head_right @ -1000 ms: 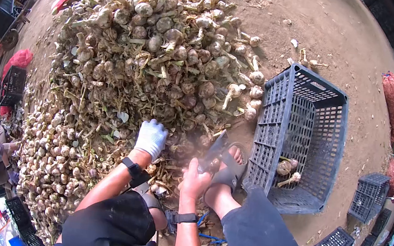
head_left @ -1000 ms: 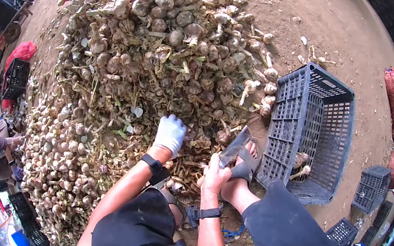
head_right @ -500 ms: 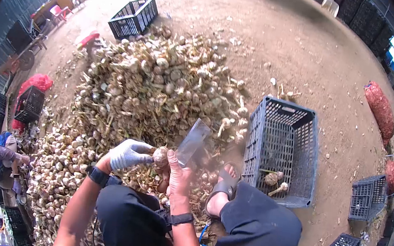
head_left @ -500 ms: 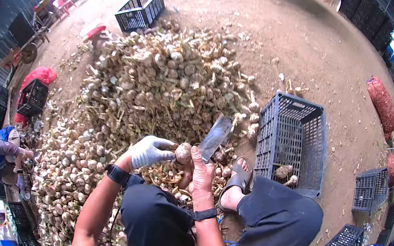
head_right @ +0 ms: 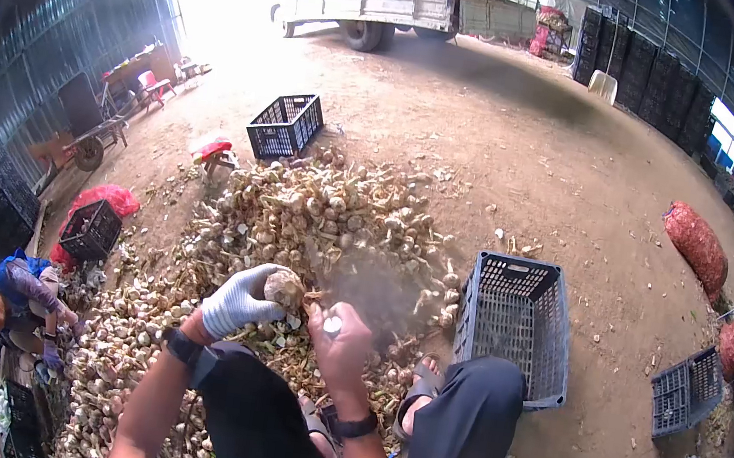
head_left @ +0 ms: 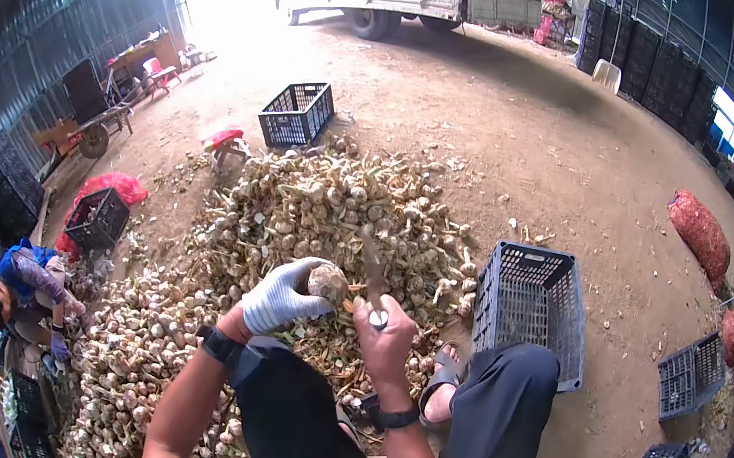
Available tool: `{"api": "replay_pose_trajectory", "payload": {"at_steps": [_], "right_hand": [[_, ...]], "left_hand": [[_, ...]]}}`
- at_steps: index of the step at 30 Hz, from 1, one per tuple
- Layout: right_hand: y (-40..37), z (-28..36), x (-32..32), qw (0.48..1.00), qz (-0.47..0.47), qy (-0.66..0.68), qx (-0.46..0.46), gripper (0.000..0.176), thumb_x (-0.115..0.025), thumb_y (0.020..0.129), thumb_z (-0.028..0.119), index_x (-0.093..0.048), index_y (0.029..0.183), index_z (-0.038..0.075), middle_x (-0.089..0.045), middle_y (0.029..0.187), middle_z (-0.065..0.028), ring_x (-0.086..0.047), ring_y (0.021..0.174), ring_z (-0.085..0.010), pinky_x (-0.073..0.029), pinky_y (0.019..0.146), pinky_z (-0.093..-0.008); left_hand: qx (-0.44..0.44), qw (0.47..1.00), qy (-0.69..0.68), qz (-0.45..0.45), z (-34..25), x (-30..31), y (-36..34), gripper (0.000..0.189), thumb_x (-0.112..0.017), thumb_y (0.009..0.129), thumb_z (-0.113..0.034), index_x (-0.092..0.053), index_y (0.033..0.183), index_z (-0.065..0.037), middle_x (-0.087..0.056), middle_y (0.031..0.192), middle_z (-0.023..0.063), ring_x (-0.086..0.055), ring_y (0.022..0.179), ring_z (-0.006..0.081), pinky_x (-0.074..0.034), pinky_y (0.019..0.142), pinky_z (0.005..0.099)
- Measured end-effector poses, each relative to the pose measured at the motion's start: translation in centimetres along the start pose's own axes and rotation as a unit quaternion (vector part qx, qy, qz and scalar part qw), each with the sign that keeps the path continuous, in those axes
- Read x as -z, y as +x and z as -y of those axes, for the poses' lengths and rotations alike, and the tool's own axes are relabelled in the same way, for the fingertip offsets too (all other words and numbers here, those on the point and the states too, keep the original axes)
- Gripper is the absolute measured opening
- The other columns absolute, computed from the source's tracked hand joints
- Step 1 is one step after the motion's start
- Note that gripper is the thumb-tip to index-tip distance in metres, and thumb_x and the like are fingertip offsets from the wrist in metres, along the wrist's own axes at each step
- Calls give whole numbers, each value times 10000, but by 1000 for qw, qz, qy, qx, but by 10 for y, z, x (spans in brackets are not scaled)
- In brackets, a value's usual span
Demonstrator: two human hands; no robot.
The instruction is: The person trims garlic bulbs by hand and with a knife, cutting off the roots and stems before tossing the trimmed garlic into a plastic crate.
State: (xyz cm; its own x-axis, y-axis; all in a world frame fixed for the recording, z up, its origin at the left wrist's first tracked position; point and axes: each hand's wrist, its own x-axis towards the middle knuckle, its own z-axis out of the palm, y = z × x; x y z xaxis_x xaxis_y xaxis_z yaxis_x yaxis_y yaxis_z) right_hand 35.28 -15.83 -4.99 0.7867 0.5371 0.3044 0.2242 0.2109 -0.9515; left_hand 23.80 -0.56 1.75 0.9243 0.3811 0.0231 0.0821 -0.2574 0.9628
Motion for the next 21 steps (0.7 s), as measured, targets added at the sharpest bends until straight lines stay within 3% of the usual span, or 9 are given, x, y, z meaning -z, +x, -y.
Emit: {"api": "replay_pose_trajectory", "payload": {"at_steps": [1, 2, 3, 6, 10, 16, 19, 21], "right_hand": [[-4, 0, 3, 985, -4, -135, 110, 269, -714, 916, 229, -593, 775, 34, -538, 636, -51, -521, 564, -131, -451, 532, -341], [-8, -1, 4, 984, 9, -130, 125, 243, -729, 857, 190, -576, 780, 18, -525, 656, -122, -549, 558, -250, -419, 526, -393], [-11, -2, 5, 984, 9, -130, 124, 243, -729, 857, 190, -576, 780, 18, -525, 656, -122, -549, 558, -250, -419, 526, -393], [-20, -8, 10, 958, 28, -196, 207, 243, -762, 735, 197, -588, 803, 41, -585, 764, -152, -591, 649, -381, -453, 558, -417], [-24, -9, 12, 933, 87, -246, 247, 338, -781, 708, 304, -596, 841, 54, -595, 805, -141, -609, 669, -360, -472, 569, -424], [-31, -33, -2, 939, 85, -225, 246, 260, -707, 753, 273, -600, 845, 55, -587, 794, -144, -602, 641, -359, -466, 553, -426], [-35, -42, -2, 937, 88, -230, 248, 258, -690, 718, 218, -614, 911, 64, -606, 853, -132, -625, 679, -347, -495, 579, -433], [-37, -53, -3, 941, 84, -225, 237, 251, -681, 716, 200, -613, 914, 61, -604, 853, -138, -628, 688, -353, -496, 583, -440]], "left_hand": [[-8, 999, -29, -18, -2, -5, -4, 479, -786, 824, -175, -601, 1237, -16, -662, 1115, 22, -595, 989, 83, -521, 886, 285], [-22, 1000, -12, -19, -4, -10, -7, 449, -784, 817, -169, -610, 1206, -28, -667, 1094, 21, -593, 982, 78, -517, 882, 278], [42, 999, -8, -2, -9, -12, -14, 463, -793, 802, -182, -608, 1199, -30, -669, 1082, 20, -593, 980, 81, -514, 881, 281], [-28, 999, -14, -13, 29, -22, -17, 545, -836, 759, -205, -582, 1216, -49, -656, 1060, 14, -599, 994, 103, -514, 898, 298], [-32, 999, -22, -30, 49, -28, -29, 429, -805, 798, -187, -591, 1147, -59, -648, 1079, 35, -607, 994, 122, -525, 874, 305], [-61, 995, 81, -15, 65, -22, -32, 395, -790, 783, -179, -598, 1107, -63, -616, 1023, 47, -581, 948, 140, -512, 855, 310], [-55, 995, 77, -7, 70, -24, -33, 400, -789, 767, -202, -604, 1090, -57, -612, 1033, 66, -582, 942, 155, -508, 845, 313], [-63, 991, 120, -3, 75, -25, -33, 406, -800, 751, -138, -609, 1098, -50, -635, 1020, 43, -592, 942, 133, -508, 861, 300]]}}
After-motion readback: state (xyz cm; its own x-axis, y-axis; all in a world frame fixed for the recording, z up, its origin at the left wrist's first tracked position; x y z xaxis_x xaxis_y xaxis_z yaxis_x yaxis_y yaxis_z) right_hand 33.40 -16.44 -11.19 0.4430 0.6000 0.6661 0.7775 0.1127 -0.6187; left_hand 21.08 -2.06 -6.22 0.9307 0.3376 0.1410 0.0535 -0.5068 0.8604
